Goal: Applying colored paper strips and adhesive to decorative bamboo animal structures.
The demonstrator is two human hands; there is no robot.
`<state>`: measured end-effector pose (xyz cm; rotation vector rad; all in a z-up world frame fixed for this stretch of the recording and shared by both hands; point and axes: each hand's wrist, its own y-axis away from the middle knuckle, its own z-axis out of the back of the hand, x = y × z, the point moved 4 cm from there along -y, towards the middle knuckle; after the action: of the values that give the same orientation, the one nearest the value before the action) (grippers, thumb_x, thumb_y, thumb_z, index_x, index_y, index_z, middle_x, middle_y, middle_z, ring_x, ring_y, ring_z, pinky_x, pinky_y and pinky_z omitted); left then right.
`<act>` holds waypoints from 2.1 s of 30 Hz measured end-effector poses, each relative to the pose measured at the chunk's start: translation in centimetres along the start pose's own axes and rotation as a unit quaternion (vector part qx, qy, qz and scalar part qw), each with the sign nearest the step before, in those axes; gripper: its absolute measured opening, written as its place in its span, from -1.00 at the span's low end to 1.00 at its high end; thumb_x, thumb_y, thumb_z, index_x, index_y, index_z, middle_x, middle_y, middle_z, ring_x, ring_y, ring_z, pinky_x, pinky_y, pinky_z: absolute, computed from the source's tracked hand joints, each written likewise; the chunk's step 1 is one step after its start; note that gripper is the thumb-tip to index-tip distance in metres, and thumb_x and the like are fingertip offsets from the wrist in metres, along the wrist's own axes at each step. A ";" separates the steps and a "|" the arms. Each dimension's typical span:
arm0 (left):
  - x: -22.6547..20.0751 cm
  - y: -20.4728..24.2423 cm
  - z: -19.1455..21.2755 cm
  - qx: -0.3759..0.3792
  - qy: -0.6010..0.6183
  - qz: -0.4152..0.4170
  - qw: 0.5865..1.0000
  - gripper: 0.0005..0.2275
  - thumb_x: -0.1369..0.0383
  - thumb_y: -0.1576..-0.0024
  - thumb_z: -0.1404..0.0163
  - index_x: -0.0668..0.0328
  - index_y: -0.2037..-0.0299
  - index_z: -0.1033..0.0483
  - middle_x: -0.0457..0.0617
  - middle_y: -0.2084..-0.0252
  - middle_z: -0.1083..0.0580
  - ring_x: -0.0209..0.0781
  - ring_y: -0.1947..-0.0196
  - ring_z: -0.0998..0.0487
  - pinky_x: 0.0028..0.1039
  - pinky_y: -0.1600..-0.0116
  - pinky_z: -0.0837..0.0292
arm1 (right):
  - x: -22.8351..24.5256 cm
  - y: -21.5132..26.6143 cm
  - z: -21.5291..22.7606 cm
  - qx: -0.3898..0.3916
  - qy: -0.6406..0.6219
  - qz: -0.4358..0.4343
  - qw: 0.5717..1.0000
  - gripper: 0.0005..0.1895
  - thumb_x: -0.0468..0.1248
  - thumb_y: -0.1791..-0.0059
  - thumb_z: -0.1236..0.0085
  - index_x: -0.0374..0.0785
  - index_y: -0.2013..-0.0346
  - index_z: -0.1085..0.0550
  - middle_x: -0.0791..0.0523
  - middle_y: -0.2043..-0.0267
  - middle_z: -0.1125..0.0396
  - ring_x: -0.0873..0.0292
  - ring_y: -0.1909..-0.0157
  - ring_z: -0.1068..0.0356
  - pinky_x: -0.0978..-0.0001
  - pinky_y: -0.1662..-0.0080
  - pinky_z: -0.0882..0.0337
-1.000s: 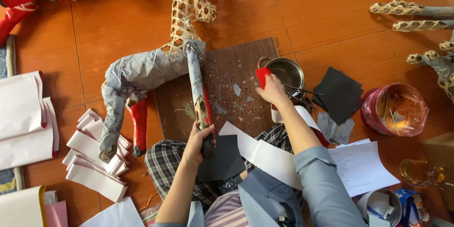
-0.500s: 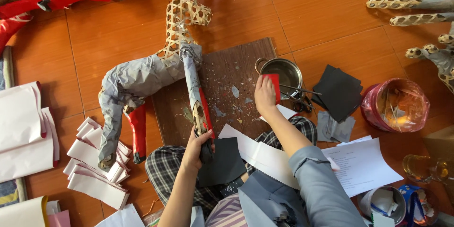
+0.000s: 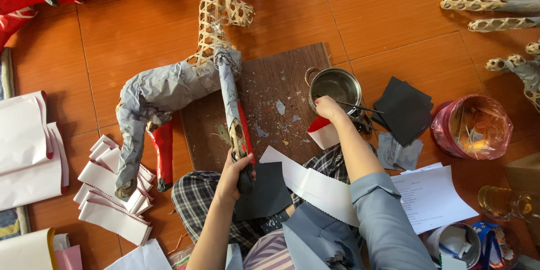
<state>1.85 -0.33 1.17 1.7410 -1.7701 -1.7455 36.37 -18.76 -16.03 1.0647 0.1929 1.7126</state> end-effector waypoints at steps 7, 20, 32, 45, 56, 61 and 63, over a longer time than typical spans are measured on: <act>0.2 -0.1 0.1 0.002 0.003 -0.004 1.000 -0.50 0.41 -0.11 -0.10 0.06 -0.25 -0.19 0.00 0.46 -0.41 -0.22 0.60 -0.46 -0.38 0.51 -0.42 | -0.6 -1.7 -0.8 -0.065 -0.254 -0.044 0.964 -0.57 -0.40 -0.03 0.20 -0.38 -0.14 -0.48 -0.10 -0.12 -0.46 -0.09 -0.14 -0.45 0.13 -0.10 -0.41; 1.9 -2.1 0.6 0.013 0.033 -0.039 0.999 -0.44 0.36 -0.12 -0.13 0.03 -0.28 -0.11 0.00 0.46 -0.40 -0.20 0.63 -0.46 -0.36 0.54 -0.41 | 6.2 11.0 4.1 0.093 -0.444 0.114 0.884 -0.37 -0.44 0.03 0.18 -0.33 -0.38 -0.26 0.05 -0.34 -0.30 0.13 -0.34 -0.26 0.34 -0.31 -0.20; 3.6 -4.5 2.3 0.043 0.029 -0.098 0.994 -0.50 -0.02 -0.30 0.11 0.14 -0.30 -0.25 -0.05 0.30 -0.44 -0.22 0.42 -0.49 -0.40 0.32 -0.48 | 15.5 26.1 -11.2 0.046 -0.337 0.391 0.855 -0.55 -0.42 -0.21 0.16 -0.23 -0.42 -0.31 0.00 -0.46 -0.23 0.04 -0.51 -0.17 0.23 -0.47 -0.16; -2.0 0.9 3.4 0.057 0.036 -0.151 0.986 -0.41 -0.10 -0.33 0.42 0.29 -0.11 -0.45 -0.01 0.07 -0.56 -0.23 0.07 -0.58 -0.43 -0.04 -0.52 | 16.9 28.7 -12.3 -0.025 -0.146 0.493 0.858 -0.51 -0.55 -0.10 0.15 -0.24 -0.32 -0.39 0.02 -0.52 -0.13 0.01 -0.61 -0.01 0.22 -0.52 -0.04; -0.3 4.3 3.3 -0.067 -0.096 -0.194 0.974 -0.69 0.39 -0.16 -0.16 0.47 -0.03 -0.52 0.07 0.12 -0.62 -0.28 0.16 -0.63 -0.48 0.01 -0.55 | 17.5 23.6 -8.1 0.063 -0.198 0.362 0.909 -0.49 -0.31 -0.09 0.21 -0.23 -0.34 -0.40 -0.11 -0.37 -0.25 -0.14 -0.46 -0.10 0.01 -0.44 -0.09; -0.7 4.7 3.2 -0.074 -0.094 -0.161 0.980 -0.72 0.41 -0.15 -0.16 0.46 0.00 -0.55 0.05 0.15 -0.63 -0.29 0.18 -0.63 -0.49 0.02 -0.55 | 8.8 7.0 -11.0 -0.044 -0.129 0.276 0.952 -0.68 -0.41 -0.10 0.04 -0.23 -0.11 -0.53 0.00 -0.08 -0.47 0.09 -0.12 -0.49 0.17 -0.17 -0.47; -1.1 5.0 3.0 -0.079 -0.105 -0.156 0.979 -0.71 0.41 -0.15 -0.15 0.46 -0.01 -0.56 0.03 0.14 -0.63 -0.31 0.17 -0.63 -0.51 0.00 -0.54 | 6.5 3.3 -14.1 0.003 0.051 0.279 0.959 -0.53 -0.52 -0.06 0.09 -0.13 -0.22 -0.46 -0.03 -0.19 -0.34 -0.08 -0.20 -0.34 0.13 -0.22 -0.37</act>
<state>-2.96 0.68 4.49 1.9097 -1.4348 -2.2007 23.64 -9.72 -18.83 1.1005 -0.0477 2.2757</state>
